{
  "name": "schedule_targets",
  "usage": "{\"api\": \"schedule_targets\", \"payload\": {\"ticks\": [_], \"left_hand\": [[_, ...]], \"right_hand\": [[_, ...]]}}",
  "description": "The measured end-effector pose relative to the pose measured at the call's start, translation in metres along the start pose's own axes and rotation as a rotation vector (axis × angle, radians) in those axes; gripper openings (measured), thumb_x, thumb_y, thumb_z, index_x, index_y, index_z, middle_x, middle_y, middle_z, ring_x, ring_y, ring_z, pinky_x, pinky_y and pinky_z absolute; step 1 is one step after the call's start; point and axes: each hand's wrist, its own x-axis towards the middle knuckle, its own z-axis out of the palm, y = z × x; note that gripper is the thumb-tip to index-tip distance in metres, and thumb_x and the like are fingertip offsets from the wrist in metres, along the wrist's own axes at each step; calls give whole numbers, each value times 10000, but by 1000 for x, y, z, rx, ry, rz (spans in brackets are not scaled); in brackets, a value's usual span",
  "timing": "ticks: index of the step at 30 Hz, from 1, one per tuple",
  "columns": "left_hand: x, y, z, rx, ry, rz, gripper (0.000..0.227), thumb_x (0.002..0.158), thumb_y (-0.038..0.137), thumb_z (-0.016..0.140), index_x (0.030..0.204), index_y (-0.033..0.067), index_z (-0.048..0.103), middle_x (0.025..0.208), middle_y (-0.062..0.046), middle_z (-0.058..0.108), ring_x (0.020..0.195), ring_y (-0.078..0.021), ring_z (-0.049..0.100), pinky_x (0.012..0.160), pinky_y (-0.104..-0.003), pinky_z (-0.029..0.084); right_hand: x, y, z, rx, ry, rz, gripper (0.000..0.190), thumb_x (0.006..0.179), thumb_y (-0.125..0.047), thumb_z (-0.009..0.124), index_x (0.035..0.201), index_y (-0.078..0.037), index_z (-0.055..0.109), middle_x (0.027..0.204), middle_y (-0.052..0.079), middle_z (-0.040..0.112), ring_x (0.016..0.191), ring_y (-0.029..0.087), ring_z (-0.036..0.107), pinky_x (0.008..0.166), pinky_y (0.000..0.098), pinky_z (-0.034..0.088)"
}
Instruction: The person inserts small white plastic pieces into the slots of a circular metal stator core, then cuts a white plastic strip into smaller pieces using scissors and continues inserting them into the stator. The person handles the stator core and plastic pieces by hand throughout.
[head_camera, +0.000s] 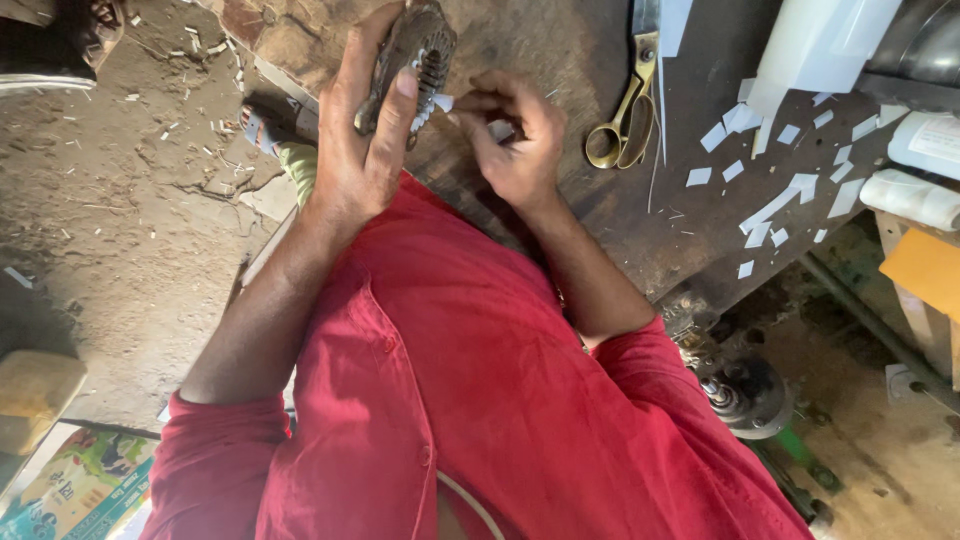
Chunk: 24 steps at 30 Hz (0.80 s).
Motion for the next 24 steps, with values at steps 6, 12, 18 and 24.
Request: {"api": "schedule_targets", "payload": {"ticks": [6, 12, 18, 24], "left_hand": [[4, 3, -6, 10, -38, 8, 408, 1220, 267, 485, 1515, -8, 420, 1330, -203, 694, 1218, -257, 720, 1053, -358, 573], [-2, -6, -6, 74, -55, 49, 399, 1240, 267, 510, 1525, 0, 428, 1334, -217, 687, 1227, -283, 714, 1071, -382, 565], [-2, -10, -14, 232, -137, 133, 454, 1181, 272, 541, 1540, 18, 432, 1309, -204, 640, 1127, -299, 619, 1049, -427, 502], [-6, -17, -11, 485, -281, 170, 701, 1001, 342, 784, 1559, 29, 499, 1094, -200, 598, 1076, -346, 558, 1006, -506, 505]], "right_hand": [[9, 16, 5, -17, -85, -24, 547, 943, 96, 815, 1342, -20, 461, 1096, 151, 756, 1002, 211, 796, 810, 307, 667], [18, 11, -1, -27, -146, -21, 552, 933, 78, 814, 1334, -32, 450, 1045, 124, 776, 975, 191, 811, 771, 266, 662], [36, -13, -12, -130, -178, -50, 632, 893, 37, 877, 1377, -43, 479, 1183, 165, 698, 1043, 229, 754, 854, 317, 650], [41, -13, -12, -369, -181, -388, 628, 880, -13, 823, 1403, -51, 477, 1298, 210, 641, 1206, 355, 669, 1029, 411, 573]]}}
